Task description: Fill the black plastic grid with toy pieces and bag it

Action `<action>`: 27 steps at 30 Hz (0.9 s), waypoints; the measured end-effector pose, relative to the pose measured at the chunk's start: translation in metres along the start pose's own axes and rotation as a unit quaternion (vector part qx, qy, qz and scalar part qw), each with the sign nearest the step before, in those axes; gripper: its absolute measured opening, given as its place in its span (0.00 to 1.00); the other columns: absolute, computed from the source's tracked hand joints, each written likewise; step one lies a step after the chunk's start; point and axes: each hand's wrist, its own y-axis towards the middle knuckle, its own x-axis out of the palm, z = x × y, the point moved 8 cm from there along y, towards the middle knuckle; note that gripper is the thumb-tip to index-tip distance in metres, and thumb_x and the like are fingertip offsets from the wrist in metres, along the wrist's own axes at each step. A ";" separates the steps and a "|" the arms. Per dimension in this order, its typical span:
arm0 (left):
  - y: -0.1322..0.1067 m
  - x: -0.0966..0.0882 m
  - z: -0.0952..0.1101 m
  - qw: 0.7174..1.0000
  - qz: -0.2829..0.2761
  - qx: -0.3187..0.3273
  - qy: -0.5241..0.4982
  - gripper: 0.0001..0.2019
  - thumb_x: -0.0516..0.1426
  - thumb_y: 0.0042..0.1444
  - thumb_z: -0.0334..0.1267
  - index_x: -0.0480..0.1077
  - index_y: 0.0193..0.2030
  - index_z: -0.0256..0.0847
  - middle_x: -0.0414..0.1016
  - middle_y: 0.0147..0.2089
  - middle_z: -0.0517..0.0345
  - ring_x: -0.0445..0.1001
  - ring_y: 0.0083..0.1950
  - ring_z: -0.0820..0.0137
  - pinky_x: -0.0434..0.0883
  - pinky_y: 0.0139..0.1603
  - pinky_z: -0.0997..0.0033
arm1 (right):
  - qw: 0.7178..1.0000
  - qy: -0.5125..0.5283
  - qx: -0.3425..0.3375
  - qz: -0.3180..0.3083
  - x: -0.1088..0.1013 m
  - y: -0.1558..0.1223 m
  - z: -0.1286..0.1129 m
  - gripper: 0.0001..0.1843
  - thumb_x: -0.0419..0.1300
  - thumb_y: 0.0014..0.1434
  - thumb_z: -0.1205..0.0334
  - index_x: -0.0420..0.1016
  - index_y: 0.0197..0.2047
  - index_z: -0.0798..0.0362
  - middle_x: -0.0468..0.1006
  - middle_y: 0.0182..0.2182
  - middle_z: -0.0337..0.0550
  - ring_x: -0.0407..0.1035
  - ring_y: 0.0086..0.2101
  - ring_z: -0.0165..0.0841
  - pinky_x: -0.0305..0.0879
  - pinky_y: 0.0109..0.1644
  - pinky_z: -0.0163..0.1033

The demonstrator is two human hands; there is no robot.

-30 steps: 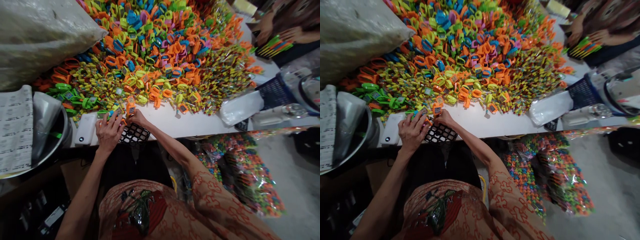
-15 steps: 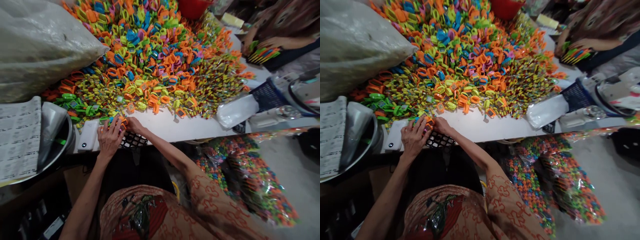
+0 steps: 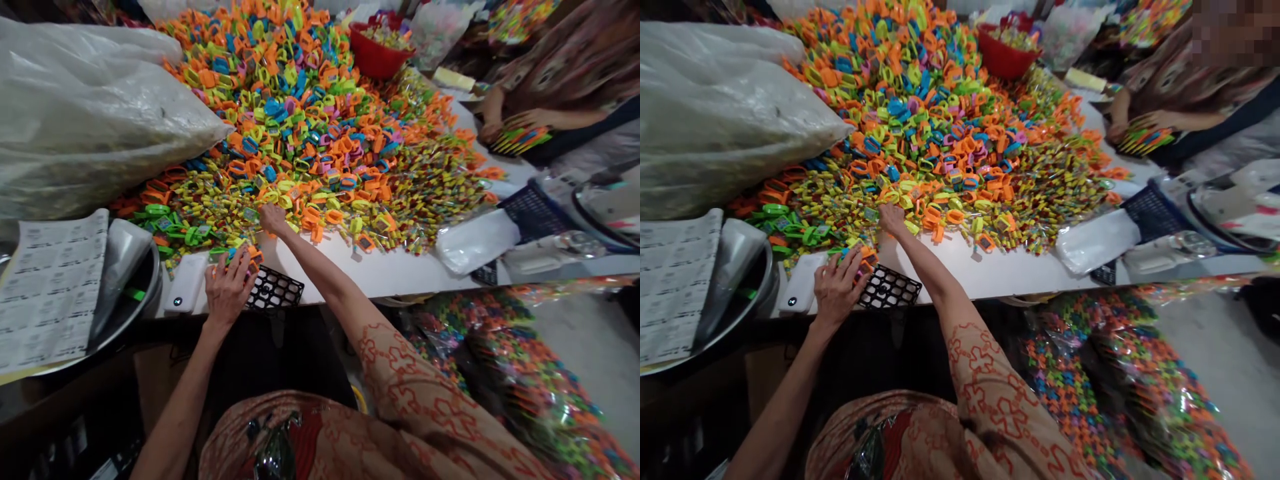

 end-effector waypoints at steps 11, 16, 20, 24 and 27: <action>0.002 0.000 0.001 0.998 -0.050 -0.026 -0.037 0.28 0.52 0.72 0.53 0.64 0.75 0.47 0.66 0.74 0.45 0.63 0.74 0.46 0.56 0.71 0.40 | 0.861 0.496 0.060 -0.097 0.045 -0.126 0.053 0.09 0.65 0.48 0.67 0.67 0.29 0.53 0.70 0.22 0.32 0.65 0.22 0.28 0.61 0.29 0.34; -0.009 -0.032 -0.020 0.996 0.016 -0.072 -0.045 0.27 0.50 0.72 0.55 0.68 0.71 0.48 0.65 0.75 0.43 0.61 0.76 0.49 0.49 0.76 0.38 | 0.813 0.568 0.091 -0.090 0.062 -0.158 0.060 0.10 0.67 0.46 0.61 0.70 0.29 0.53 0.72 0.20 0.33 0.65 0.21 0.27 0.61 0.27 0.33; -0.052 -0.031 -0.046 0.968 0.097 -0.176 -0.148 0.30 0.47 0.72 0.54 0.64 0.73 0.40 0.68 0.72 0.38 0.67 0.73 0.54 0.64 0.72 0.51 | 0.808 0.570 0.102 -0.110 0.071 -0.170 0.058 0.07 0.65 0.47 0.63 0.70 0.27 0.53 0.72 0.18 0.34 0.67 0.21 0.28 0.61 0.27 0.33; -0.103 0.006 -0.071 0.907 0.076 -0.348 -0.227 0.32 0.49 0.64 0.49 0.64 0.72 0.36 0.75 0.66 0.37 0.77 0.64 0.54 0.75 0.61 0.55 | 0.823 0.541 0.142 -0.096 0.076 -0.172 0.059 0.03 0.63 0.47 0.67 0.72 0.26 0.53 0.72 0.17 0.34 0.67 0.21 0.29 0.61 0.27 0.32; -0.118 0.034 -0.088 0.892 -0.018 -0.400 -0.208 0.28 0.53 0.52 0.51 0.76 0.55 0.38 0.83 0.48 0.38 0.82 0.50 0.45 0.77 0.52 0.46 | 0.829 0.527 0.157 -0.100 0.076 -0.170 0.054 0.03 0.63 0.48 0.68 0.72 0.27 0.52 0.72 0.18 0.32 0.69 0.22 0.30 0.64 0.29 0.33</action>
